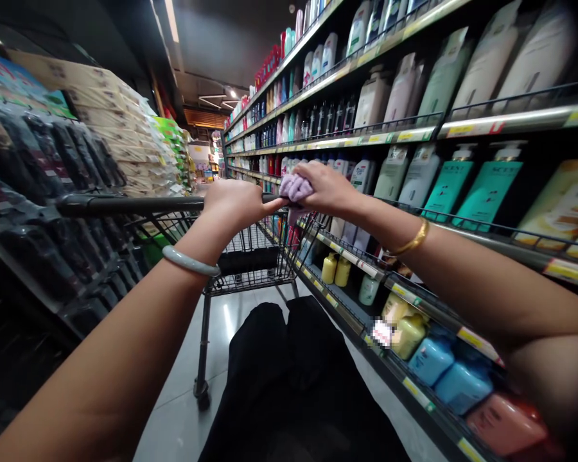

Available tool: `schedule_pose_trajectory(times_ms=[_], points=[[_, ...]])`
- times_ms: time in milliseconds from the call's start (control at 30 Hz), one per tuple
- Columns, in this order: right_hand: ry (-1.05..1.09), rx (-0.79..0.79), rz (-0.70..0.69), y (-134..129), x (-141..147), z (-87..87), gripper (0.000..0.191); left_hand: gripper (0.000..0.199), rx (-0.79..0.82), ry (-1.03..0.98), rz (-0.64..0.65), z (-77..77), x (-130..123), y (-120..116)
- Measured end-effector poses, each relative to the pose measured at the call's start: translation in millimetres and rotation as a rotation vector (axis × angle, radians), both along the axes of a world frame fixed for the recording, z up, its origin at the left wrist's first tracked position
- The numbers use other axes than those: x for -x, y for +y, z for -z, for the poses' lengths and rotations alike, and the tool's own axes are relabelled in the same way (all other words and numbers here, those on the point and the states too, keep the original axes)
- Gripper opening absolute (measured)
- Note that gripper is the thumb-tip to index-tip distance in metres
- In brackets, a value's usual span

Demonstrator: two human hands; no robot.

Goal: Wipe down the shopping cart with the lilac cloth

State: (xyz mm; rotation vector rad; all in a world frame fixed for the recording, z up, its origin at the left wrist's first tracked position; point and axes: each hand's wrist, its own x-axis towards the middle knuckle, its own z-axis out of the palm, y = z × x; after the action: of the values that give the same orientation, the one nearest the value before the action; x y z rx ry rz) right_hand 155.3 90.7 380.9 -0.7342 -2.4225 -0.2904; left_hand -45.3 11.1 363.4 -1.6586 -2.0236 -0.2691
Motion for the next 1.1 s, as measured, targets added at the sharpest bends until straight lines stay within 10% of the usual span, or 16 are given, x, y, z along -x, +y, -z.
schedule_pose_trajectory(times_ms=[300,567,800,1100], points=[[-0.059,0.225,-0.057,-4.6,-8.2,-17.7,0.03,0.106,0.0,0.006,-0.006,-0.3,5.3,0.5],[-0.228,0.27,-0.048,13.6,-0.3,-15.6,0.057,0.108,0.01,-0.026,-0.009,0.6,7.0,2.4],[0.177,0.648,-0.258,35.7,-2.3,-7.7,0.037,0.106,-0.001,-0.023,-0.02,1.6,6.4,3.6],[0.027,0.178,-0.298,13.3,1.2,13.1,0.054,0.091,0.026,0.03,0.014,1.8,12.4,3.5]])
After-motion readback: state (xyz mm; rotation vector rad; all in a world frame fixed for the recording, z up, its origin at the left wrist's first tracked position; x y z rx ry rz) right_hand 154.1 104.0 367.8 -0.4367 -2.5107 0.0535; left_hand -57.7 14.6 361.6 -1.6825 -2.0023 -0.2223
